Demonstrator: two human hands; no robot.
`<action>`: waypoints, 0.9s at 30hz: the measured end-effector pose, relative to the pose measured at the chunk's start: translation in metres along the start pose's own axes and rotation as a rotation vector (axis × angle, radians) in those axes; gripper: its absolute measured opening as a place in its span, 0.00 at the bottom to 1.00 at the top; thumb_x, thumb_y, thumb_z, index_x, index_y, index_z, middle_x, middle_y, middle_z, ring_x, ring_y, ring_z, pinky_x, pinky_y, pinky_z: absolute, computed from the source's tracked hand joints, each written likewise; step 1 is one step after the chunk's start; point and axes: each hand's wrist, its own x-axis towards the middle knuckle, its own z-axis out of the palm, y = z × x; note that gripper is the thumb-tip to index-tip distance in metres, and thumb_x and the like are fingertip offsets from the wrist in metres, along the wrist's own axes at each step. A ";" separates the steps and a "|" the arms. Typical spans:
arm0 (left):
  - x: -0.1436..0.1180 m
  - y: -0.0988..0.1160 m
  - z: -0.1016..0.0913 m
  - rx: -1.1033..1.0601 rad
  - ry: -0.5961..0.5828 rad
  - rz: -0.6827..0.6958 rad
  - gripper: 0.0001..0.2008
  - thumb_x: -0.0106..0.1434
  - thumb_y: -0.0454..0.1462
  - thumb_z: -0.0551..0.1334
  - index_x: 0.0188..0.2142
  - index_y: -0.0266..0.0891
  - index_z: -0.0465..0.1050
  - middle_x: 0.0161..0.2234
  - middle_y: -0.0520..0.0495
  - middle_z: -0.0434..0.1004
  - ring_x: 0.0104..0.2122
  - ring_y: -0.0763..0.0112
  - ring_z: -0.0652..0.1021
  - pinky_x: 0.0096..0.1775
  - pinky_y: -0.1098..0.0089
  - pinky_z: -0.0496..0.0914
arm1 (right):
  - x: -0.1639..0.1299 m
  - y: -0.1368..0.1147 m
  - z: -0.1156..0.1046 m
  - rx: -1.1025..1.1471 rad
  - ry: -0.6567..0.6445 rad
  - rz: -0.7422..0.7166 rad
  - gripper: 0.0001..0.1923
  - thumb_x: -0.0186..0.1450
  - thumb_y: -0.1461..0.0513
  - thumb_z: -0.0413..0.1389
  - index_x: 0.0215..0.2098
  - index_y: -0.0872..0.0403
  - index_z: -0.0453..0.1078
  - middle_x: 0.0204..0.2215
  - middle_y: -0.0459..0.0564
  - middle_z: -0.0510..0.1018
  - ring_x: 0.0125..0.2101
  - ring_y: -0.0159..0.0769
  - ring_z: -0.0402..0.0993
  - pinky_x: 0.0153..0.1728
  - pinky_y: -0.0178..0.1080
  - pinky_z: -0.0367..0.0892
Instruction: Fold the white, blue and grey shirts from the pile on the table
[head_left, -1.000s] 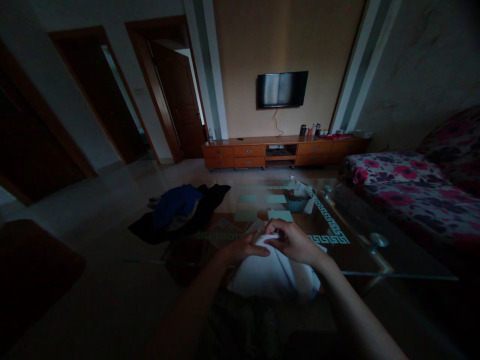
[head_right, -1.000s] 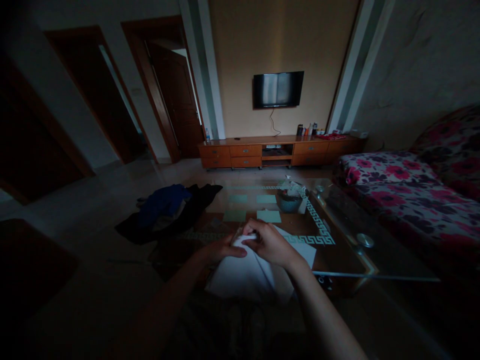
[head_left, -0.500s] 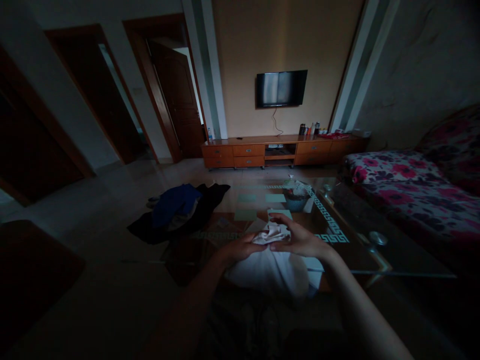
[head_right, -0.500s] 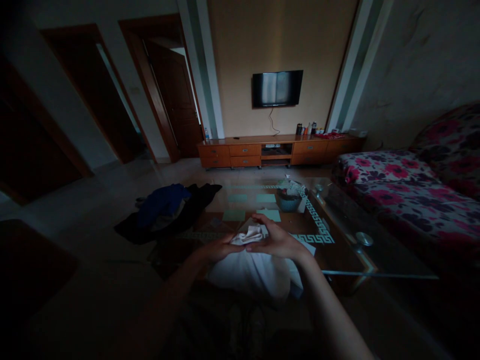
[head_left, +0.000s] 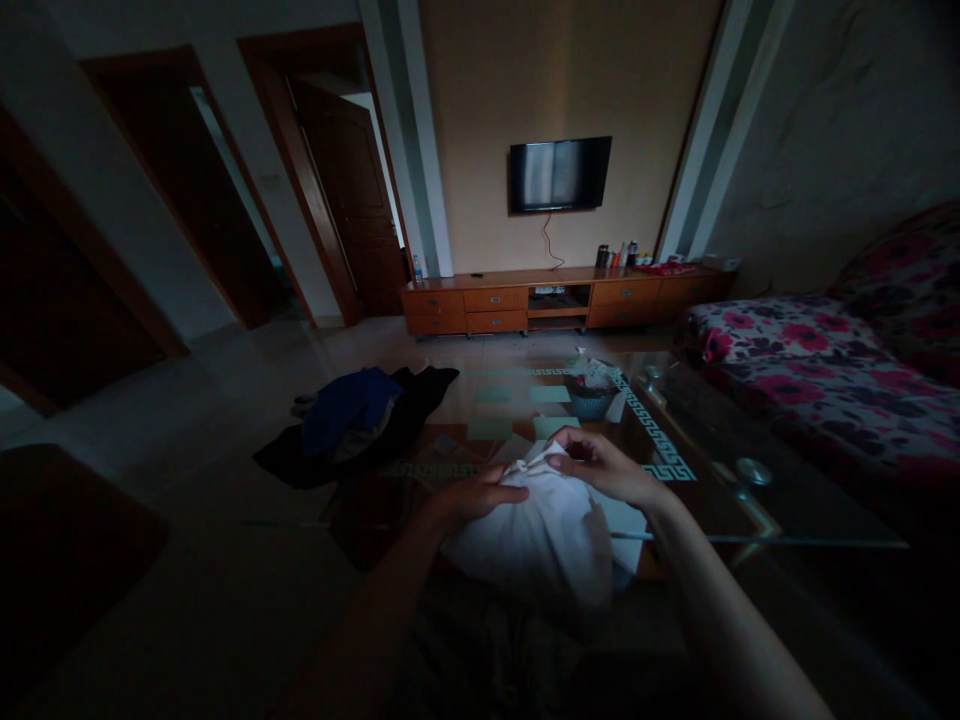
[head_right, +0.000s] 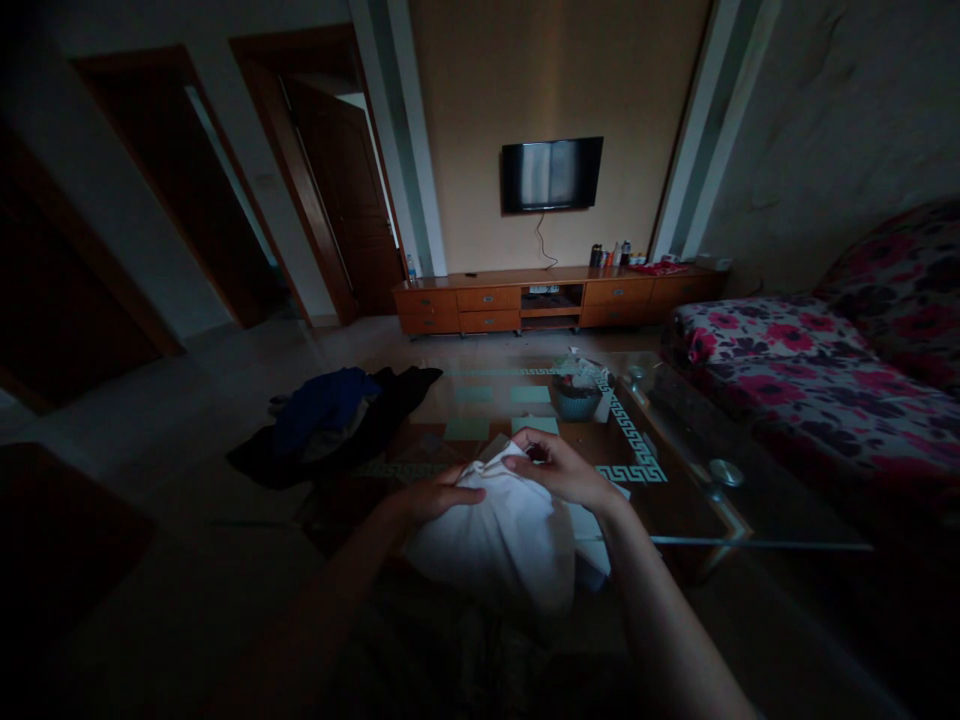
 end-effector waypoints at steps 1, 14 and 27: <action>0.000 -0.001 -0.001 0.000 -0.018 -0.018 0.30 0.56 0.49 0.69 0.56 0.41 0.74 0.52 0.46 0.79 0.55 0.53 0.74 0.57 0.59 0.66 | 0.000 0.000 -0.001 0.019 0.003 0.005 0.17 0.65 0.49 0.62 0.40 0.54 0.72 0.32 0.44 0.73 0.32 0.30 0.69 0.34 0.34 0.64; 0.006 -0.015 -0.001 0.136 -0.059 0.019 0.34 0.54 0.51 0.71 0.57 0.38 0.72 0.53 0.43 0.79 0.53 0.53 0.75 0.55 0.60 0.68 | 0.003 0.003 0.009 -0.052 -0.017 -0.001 0.18 0.68 0.48 0.58 0.35 0.55 0.73 0.27 0.44 0.72 0.27 0.30 0.66 0.29 0.34 0.61; -0.002 -0.003 0.003 0.169 0.139 -0.064 0.36 0.54 0.53 0.70 0.57 0.37 0.71 0.54 0.39 0.78 0.55 0.48 0.75 0.56 0.58 0.67 | -0.009 -0.004 -0.004 -0.142 -0.037 0.074 0.19 0.64 0.46 0.62 0.36 0.54 0.72 0.29 0.46 0.75 0.30 0.32 0.69 0.31 0.36 0.66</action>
